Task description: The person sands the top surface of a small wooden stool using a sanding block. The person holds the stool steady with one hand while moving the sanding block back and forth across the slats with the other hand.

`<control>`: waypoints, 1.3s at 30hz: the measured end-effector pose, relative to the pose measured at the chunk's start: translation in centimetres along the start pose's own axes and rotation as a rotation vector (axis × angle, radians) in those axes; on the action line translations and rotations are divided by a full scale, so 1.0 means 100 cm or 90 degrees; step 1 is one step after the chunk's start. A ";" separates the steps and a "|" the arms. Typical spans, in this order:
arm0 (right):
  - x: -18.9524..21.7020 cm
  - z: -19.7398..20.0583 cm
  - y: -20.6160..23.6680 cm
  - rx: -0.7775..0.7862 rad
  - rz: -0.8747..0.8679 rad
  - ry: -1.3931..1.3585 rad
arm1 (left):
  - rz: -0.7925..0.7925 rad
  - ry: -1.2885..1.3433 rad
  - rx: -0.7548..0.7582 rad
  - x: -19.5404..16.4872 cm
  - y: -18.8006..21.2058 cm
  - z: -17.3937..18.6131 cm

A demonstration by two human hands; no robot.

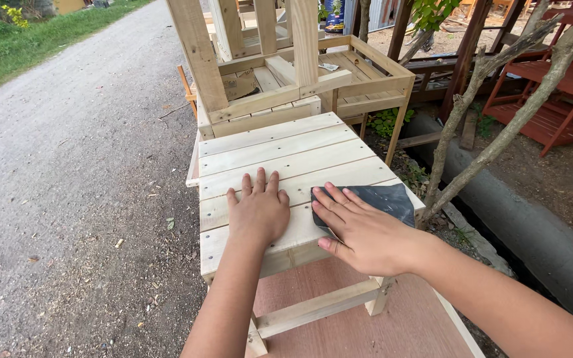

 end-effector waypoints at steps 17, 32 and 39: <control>-0.014 -0.004 -0.016 0.036 -0.020 -0.031 | 0.004 -0.014 0.012 0.001 0.002 0.001; -0.055 0.001 -0.104 0.039 -0.124 -0.052 | 0.004 -0.004 -0.007 0.007 -0.004 0.002; -0.004 0.004 0.001 0.064 -0.021 -0.060 | -0.002 -0.001 -0.014 0.004 -0.003 -0.001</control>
Point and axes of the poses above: each hand's wrist, its own y-axis away from the middle knuckle, its own z-axis out of the back of the hand, x = y × z, the point moved 9 cm from there along -y, towards the middle knuckle, and after that the axes turned 9 degrees about z, right-handed, at the moved point
